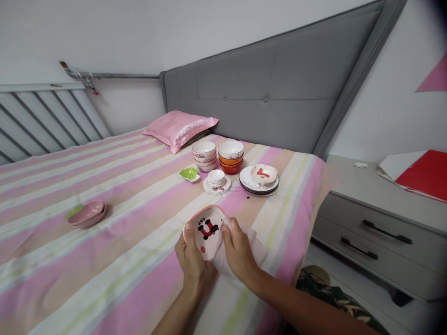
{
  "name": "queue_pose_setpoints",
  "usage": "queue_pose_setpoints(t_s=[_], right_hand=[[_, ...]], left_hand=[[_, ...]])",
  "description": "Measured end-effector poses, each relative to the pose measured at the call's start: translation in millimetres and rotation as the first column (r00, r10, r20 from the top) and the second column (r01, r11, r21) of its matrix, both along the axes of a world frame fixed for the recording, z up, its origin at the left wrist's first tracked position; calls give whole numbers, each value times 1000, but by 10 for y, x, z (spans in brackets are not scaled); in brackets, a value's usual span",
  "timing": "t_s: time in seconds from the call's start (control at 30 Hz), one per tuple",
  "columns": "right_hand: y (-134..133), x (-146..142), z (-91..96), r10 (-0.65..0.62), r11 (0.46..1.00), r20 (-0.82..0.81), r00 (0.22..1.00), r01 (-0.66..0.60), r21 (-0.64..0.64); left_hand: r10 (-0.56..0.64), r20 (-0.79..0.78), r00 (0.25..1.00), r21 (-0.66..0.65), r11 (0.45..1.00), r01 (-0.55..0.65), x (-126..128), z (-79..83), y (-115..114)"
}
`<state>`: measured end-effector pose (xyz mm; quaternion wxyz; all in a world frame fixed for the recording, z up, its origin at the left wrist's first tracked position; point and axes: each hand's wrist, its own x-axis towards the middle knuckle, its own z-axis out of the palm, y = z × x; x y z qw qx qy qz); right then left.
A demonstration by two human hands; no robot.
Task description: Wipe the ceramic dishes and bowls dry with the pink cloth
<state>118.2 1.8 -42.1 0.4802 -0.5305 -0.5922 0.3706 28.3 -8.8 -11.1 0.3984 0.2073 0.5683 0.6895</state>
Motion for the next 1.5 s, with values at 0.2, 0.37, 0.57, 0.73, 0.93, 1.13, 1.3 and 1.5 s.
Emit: queue_pose_setpoints(t_s=[0.2, 0.37, 0.57, 0.73, 0.93, 1.13, 1.3, 1.5], right_hand=[[9, 3, -3, 33, 998, -49, 998, -36, -61], [131, 146, 30, 44, 998, 36, 998, -42, -37], [296, 423, 120, 222, 958, 274, 936, -262, 117], [279, 477, 112, 319, 900, 457, 831, -416, 128], [273, 499, 134, 233, 872, 529, 816, -416, 257], [275, 504, 119, 161, 813, 440, 884, -371, 448], [238, 470, 96, 136, 804, 307, 942, -286, 522], [164, 407, 97, 129, 839, 205, 970, -217, 499]], left_hand=[[-45, 56, 997, 49, 998, 43, 65, 69, -16], [-252, -17, 967, 139, 958, 252, 39, 91, -8], [-521, -248, 817, -8, 844, 536, -286, 133, 93], [-703, -378, 603, -232, 702, 673, -366, 174, 128], [-540, -636, 551, -145, 785, 602, -252, 109, 114], [-361, -694, 623, 5, 863, 505, -234, 140, 62], [-282, -600, 749, 147, 881, 449, -199, 104, 37], [-271, -510, 816, 185, 892, 412, -156, 48, 13]])
